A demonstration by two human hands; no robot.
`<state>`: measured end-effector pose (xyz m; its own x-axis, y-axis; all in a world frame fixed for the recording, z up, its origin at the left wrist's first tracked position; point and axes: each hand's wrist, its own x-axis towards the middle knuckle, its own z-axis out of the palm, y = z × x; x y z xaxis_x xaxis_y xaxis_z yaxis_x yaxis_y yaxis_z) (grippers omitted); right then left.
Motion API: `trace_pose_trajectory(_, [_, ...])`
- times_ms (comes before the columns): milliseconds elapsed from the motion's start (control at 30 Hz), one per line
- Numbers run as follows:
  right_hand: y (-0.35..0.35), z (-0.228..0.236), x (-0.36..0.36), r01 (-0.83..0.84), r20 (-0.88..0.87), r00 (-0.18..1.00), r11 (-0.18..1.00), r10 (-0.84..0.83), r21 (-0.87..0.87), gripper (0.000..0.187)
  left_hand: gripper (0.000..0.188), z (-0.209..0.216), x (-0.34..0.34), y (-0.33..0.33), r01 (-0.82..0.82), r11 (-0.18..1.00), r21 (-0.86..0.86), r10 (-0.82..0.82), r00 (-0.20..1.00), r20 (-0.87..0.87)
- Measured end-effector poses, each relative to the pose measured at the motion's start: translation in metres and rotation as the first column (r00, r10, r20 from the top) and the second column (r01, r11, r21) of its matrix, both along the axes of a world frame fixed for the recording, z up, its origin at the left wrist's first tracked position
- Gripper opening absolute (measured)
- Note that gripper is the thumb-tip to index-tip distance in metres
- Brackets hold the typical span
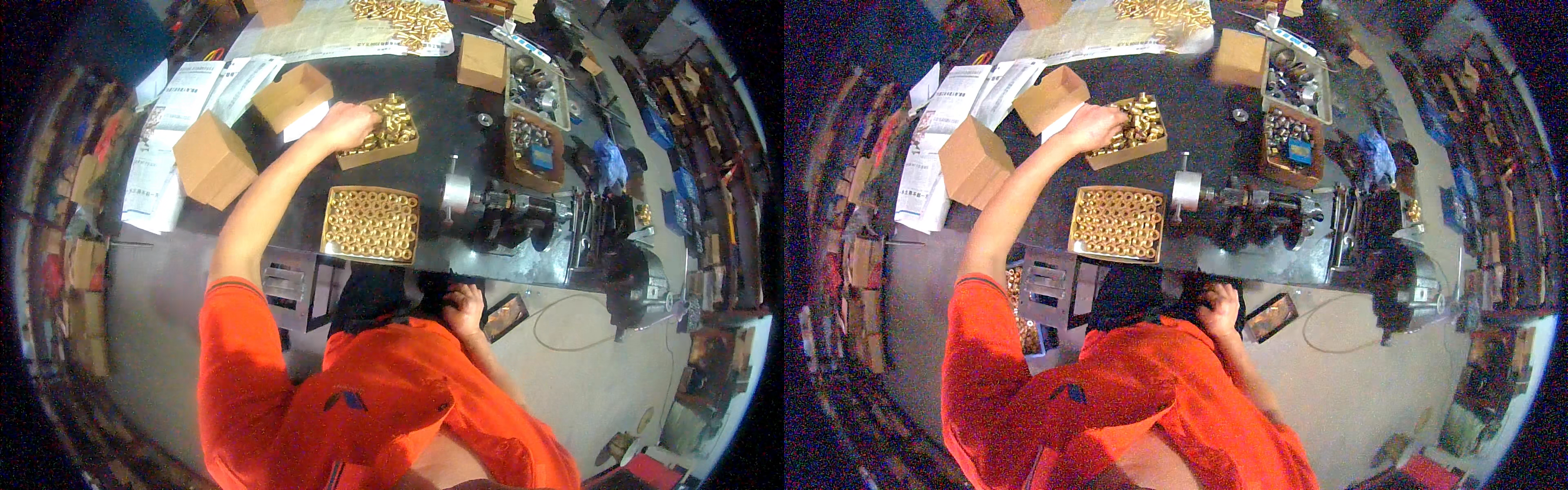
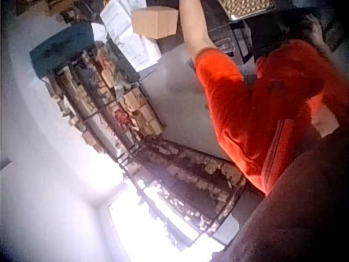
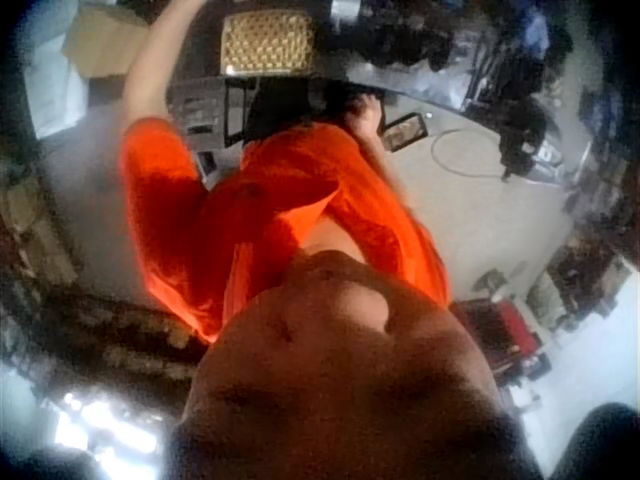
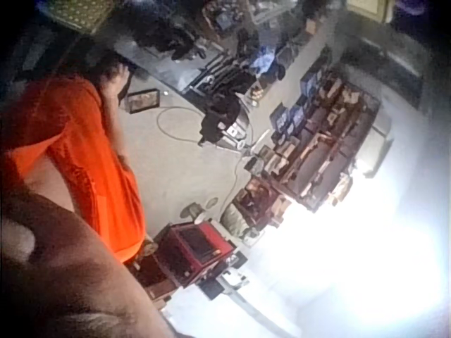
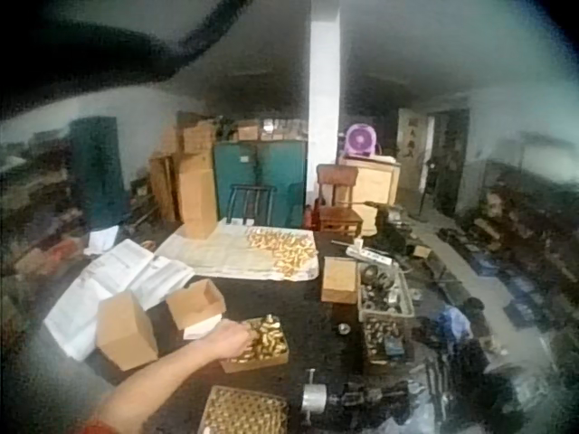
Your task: The person repeatedly picks up brass-colored bullet casings from a cardboard box and places them into a white tray with circular indentations. The person arranges the casings in neat rows within the tray.
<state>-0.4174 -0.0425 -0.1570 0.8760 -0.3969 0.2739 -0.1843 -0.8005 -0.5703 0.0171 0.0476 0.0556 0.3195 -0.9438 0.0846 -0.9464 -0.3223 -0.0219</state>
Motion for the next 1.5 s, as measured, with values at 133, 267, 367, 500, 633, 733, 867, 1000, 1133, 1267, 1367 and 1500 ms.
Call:
trace_pose_trajectory(133, [0.003, 0.008, 0.003, 0.011, -0.026, 1.0, 1.0, -0.011, -0.012, 0.017, 0.015, -0.009, 0.006, 0.012, -0.069, 0.997, -0.035, 0.066, 0.994, -0.085])
trace_pose_trajectory(267, [0.003, 0.007, 0.002, 0.009, 0.013, 1.0, 1.0, -0.009, -0.003, 0.018, 0.02, -0.001, 0.002, 0.016, -0.05, 0.999, -0.002, 0.05, 0.999, -0.012])
trace_pose_trajectory(367, [0.005, 0.013, 0.005, -0.002, 0.05, 0.999, 1.0, 0.002, 0.001, 0.018, 0.02, -0.005, 0.004, 0.02, -0.164, 0.985, -0.06, 0.162, 0.986, -0.035])
trace_pose_trajectory(500, [0.004, 0.011, 0.004, 0.002, 0.049, 0.999, 1.0, -0.001, -0.004, 0.018, 0.016, -0.004, 0.003, 0.022, -0.156, 0.983, -0.094, 0.149, 0.986, -0.071])
trace_pose_trajectory(633, [0.003, 0.012, 0.005, -0.001, 0.038, 0.999, 1.0, 0.002, -0.015, 0.017, 0.015, -0.002, -0.001, 0.023, -0.134, 0.988, -0.075, 0.126, 0.987, -0.1])
trace_pose_trajectory(733, [0.003, 0.011, 0.005, -0.001, 0.036, 0.999, 1.0, 0.002, -0.022, 0.017, 0.015, 0.002, -0.009, 0.029, -0.12, 0.991, -0.056, 0.117, 0.991, -0.065])
trace_pose_trajectory(867, [0.001, 0.008, 0.002, -0.011, 0.033, 0.999, 1.0, 0.011, -0.003, 0.018, 0.012, 0.032, -0.047, 0.067, -0.172, 0.977, -0.127, 0.136, 0.959, -0.25])
trace_pose_trajectory(1000, [0.002, 0.009, 0.005, -0.008, 0.06, 0.998, 1.0, 0.008, 0.001, 0.018, 0.011, 0.031, -0.094, 0.121, -0.201, 0.97, -0.14, 0.111, 0.87, -0.48])
trace_pose_trajectory(1133, [0.002, 0.006, 0.007, -0.031, 0.081, 0.996, 1.0, 0.031, -0.002, 0.02, 0.01, 0.016, -0.141, 0.157, -0.208, 0.974, -0.091, 0.147, 0.884, -0.443])
trace_pose_trajectory(1267, [0.002, 0.008, 0.007, -0.031, 0.088, 0.996, 1.0, 0.031, 0.002, 0.019, 0.012, -0.007, -0.159, 0.162, -0.363, 0.93, -0.061, 0.272, 0.79, -0.549])
trace_pose_trajectory(1367, [0.002, 0.009, 0.007, -0.032, 0.1, 0.994, 0.999, 0.032, -0.004, 0.019, 0.014, -0.015, -0.16, 0.16, -0.398, 0.916, -0.054, 0.302, 0.772, -0.559])
trace_pose_trajectory(1500, [0.001, 0.009, 0.007, -0.035, 0.114, 0.993, 0.999, 0.035, -0.002, 0.018, 0.017, -0.021, -0.157, 0.163, -0.383, 0.923, -0.039, 0.304, 0.786, -0.538])
